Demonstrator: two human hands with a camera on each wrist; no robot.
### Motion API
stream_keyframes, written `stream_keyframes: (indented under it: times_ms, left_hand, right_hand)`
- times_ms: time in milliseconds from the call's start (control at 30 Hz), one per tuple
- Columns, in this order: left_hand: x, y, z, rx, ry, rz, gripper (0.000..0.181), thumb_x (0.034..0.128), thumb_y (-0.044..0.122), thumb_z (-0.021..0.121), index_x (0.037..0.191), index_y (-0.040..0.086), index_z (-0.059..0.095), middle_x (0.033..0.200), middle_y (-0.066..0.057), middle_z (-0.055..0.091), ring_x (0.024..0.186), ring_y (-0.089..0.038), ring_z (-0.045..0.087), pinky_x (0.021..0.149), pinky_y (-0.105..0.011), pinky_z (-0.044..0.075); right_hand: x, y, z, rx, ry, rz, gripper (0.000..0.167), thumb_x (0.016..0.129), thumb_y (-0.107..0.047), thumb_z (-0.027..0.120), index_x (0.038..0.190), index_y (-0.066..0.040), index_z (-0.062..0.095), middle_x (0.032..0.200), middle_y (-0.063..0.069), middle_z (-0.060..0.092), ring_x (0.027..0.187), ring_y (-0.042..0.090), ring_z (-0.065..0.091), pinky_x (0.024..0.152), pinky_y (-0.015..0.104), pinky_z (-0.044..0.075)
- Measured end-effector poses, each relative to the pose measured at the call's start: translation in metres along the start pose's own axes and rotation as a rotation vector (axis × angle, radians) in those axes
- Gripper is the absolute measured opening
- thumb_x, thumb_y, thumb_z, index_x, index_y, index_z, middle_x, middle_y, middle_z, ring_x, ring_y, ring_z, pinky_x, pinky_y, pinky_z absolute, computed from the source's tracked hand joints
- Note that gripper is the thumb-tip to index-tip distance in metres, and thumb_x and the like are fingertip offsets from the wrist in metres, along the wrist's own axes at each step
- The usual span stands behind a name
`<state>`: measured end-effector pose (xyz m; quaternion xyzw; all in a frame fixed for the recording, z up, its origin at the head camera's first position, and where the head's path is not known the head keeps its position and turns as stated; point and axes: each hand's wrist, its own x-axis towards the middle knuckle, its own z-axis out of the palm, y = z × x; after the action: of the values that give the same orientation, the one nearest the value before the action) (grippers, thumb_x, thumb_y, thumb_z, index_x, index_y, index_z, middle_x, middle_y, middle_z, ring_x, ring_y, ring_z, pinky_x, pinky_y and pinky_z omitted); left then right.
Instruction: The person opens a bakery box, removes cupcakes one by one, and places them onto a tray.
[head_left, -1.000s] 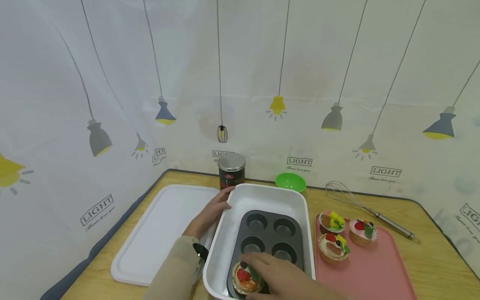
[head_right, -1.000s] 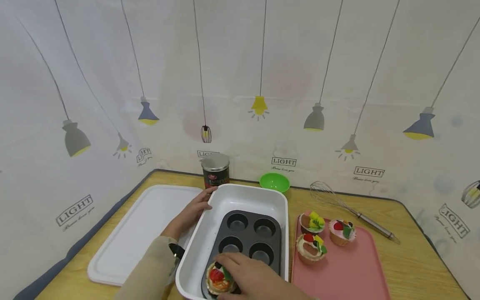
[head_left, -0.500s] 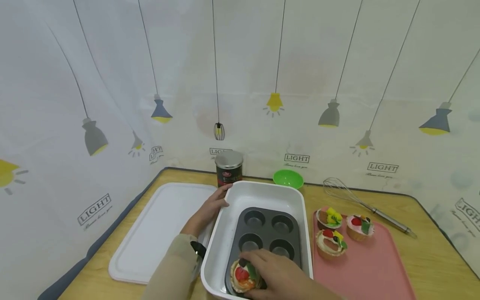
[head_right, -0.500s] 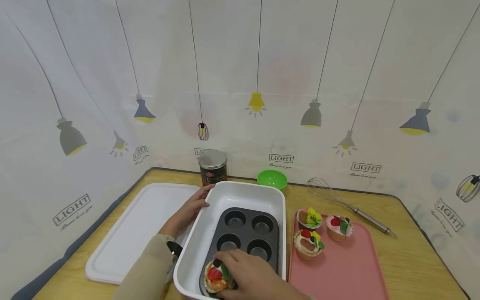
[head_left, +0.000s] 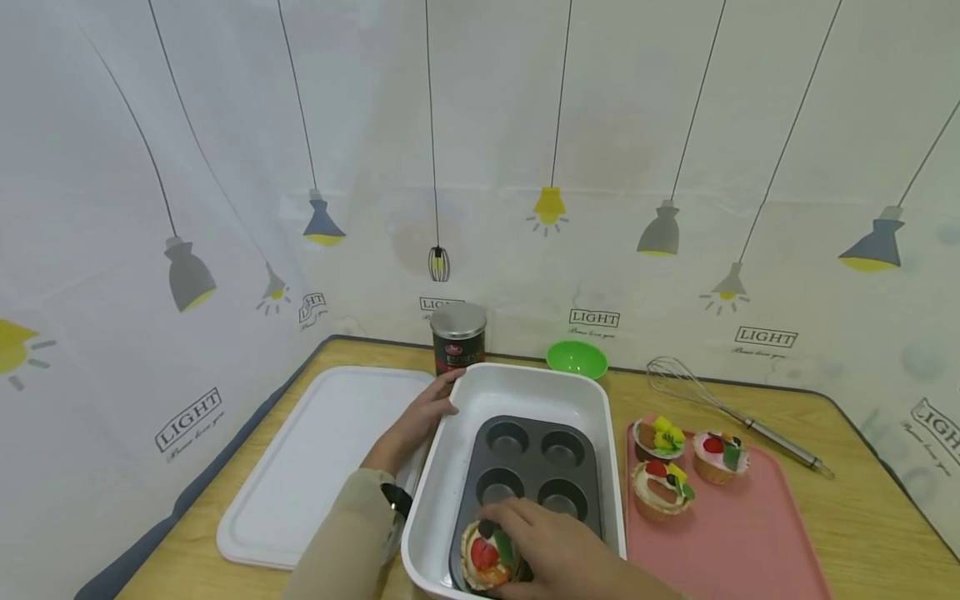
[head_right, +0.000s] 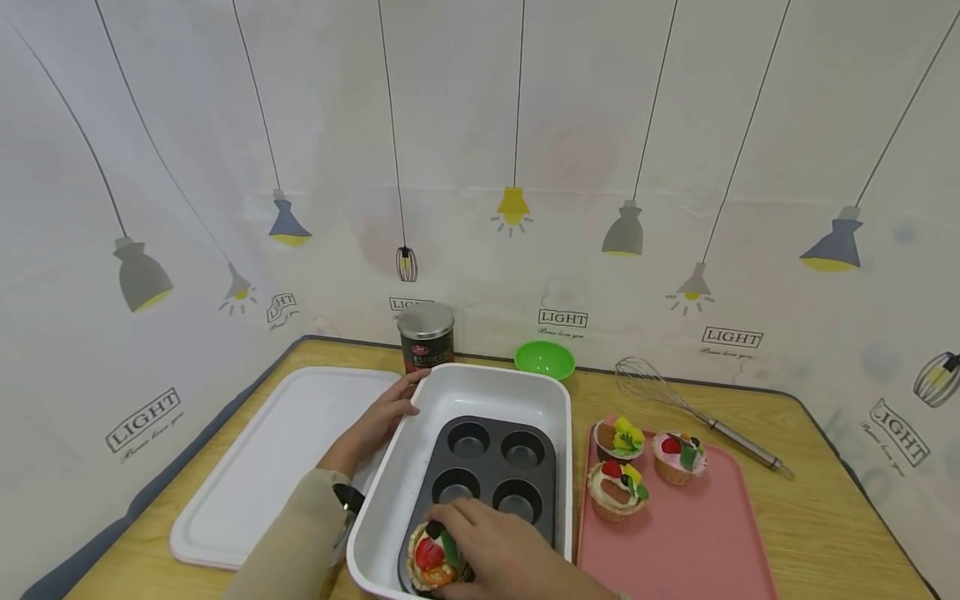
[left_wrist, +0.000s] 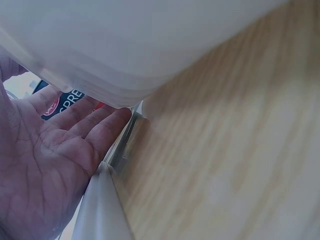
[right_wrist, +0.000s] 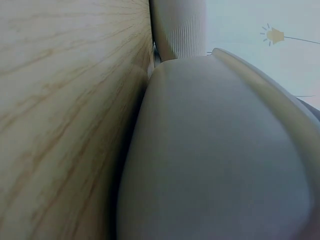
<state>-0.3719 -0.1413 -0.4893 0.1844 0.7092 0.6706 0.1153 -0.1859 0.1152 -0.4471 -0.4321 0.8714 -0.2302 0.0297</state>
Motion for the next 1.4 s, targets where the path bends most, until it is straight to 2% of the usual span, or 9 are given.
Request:
stream_keyframes:
  times_ms: [267,433,633,933,1267,1400]
  left_hand:
    - [0.0006,0.0005,-0.0013,-0.009,-0.014,0.021,0.074,0.0875,0.001,0.047,0.158,0.007,0.026,0.161,-0.021,0.028,0.133,-0.033,0.043,0.098,-0.033,0.043]
    - [-0.0004,0.0013,0.0006,0.006,-0.015,0.006,0.074,0.0872,0.003,0.048,0.158,0.008,0.026,0.162,-0.019,0.027,0.133,-0.032,0.043,0.098,-0.035,0.044]
    - [0.0000,0.0026,0.0016,0.002,-0.001,0.016,0.074,0.0872,0.003,0.048,0.158,0.009,0.028,0.162,-0.016,0.028,0.132,-0.032,0.044,0.097,-0.034,0.045]
    - [0.0000,0.0006,0.0010,0.002,0.012,-0.014,0.073,0.0870,0.003,0.049,0.157,0.010,0.029,0.161,-0.016,0.031,0.131,-0.029,0.045,0.097,-0.035,0.045]
    - [0.0016,-0.0037,0.0001,0.007,0.007,-0.006,0.073,0.0873,0.001,0.049,0.157,0.011,0.030,0.160,-0.017,0.033,0.128,-0.029,0.047,0.094,-0.033,0.046]
    - [0.0028,-0.0040,-0.0009,0.011,-0.011,0.011,0.074,0.0871,0.001,0.047,0.158,0.010,0.027,0.161,-0.017,0.030,0.133,-0.033,0.043,0.097,-0.035,0.045]
  right_hand:
    - [0.0013,0.0004,-0.0023,0.011,-0.002,-0.012,0.069,0.088,-0.061,0.067,0.141,-0.024,0.044,0.124,-0.012,0.052,0.094,-0.004,0.052,0.076,0.021,0.051]
    - [0.0005,0.0020,-0.0020,0.036,-0.025,0.004,0.070,0.087,-0.063,0.066,0.142,-0.024,0.044,0.124,-0.013,0.052,0.094,-0.004,0.053,0.076,0.022,0.052]
    - [0.0012,0.0028,-0.0010,-0.003,-0.014,-0.001,0.068,0.088,-0.064,0.064,0.142,-0.027,0.044,0.122,-0.014,0.053,0.092,-0.005,0.052,0.074,0.021,0.051]
    - [-0.0004,0.0012,-0.0014,0.040,-0.009,0.001,0.071,0.086,-0.067,0.064,0.142,-0.027,0.044,0.127,-0.014,0.050,0.094,-0.003,0.053,0.076,0.022,0.052]
    - [-0.0008,0.0025,0.0003,0.043,0.009,-0.015,0.073,0.085,-0.068,0.063,0.142,-0.025,0.045,0.131,-0.012,0.048,0.095,-0.003,0.052,0.077,0.022,0.052]
    - [-0.0008,0.0021,-0.0009,0.034,0.011,-0.008,0.073,0.085,-0.066,0.065,0.142,-0.026,0.046,0.132,-0.011,0.048,0.098,-0.002,0.053,0.080,0.024,0.053]
